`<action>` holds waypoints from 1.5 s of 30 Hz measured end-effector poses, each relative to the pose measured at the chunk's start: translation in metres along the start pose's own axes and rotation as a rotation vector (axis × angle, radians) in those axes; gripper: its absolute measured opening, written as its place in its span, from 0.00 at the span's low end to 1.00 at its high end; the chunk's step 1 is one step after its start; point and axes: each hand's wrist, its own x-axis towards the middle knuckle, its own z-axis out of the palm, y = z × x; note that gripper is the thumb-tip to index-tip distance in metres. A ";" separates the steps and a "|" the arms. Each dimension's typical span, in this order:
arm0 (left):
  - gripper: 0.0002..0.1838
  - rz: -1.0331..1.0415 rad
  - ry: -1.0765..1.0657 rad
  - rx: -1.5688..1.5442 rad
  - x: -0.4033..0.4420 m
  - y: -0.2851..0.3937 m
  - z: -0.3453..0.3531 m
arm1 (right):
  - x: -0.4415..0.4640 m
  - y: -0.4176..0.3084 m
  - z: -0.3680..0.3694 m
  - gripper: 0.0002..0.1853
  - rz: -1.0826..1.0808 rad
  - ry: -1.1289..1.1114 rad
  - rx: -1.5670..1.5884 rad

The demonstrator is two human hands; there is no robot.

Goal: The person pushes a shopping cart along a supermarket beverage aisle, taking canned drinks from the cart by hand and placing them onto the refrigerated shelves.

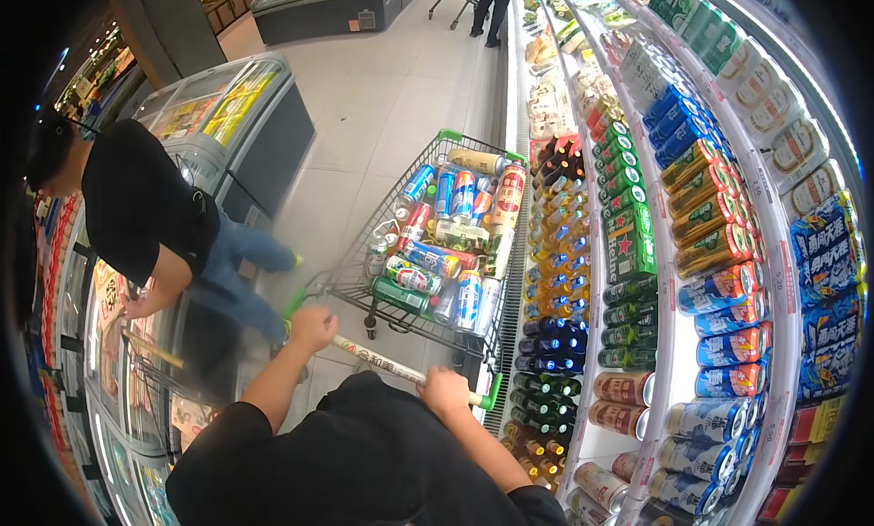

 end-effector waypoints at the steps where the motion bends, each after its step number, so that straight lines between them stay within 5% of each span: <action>1: 0.15 0.002 0.011 0.008 0.008 -0.005 0.002 | 0.008 -0.004 -0.003 0.22 0.011 0.005 0.003; 3: 0.15 -0.013 -0.052 -0.018 -0.030 -0.002 -0.004 | -0.033 -0.017 0.005 0.22 0.062 -0.069 0.009; 25: 0.17 0.257 -0.044 -0.144 0.122 -0.165 -0.050 | 0.082 -0.176 0.022 0.20 0.281 0.242 0.035; 35: 0.16 0.321 0.015 -0.110 0.205 -0.228 -0.061 | 0.139 -0.231 0.019 0.17 0.096 0.360 0.331; 41: 0.15 0.380 0.009 -0.019 0.259 -0.274 -0.056 | 0.185 -0.263 0.005 0.16 0.046 0.230 0.426; 45: 0.16 0.398 -0.056 0.007 0.301 -0.301 -0.059 | 0.208 -0.278 0.003 0.23 -0.092 0.255 0.434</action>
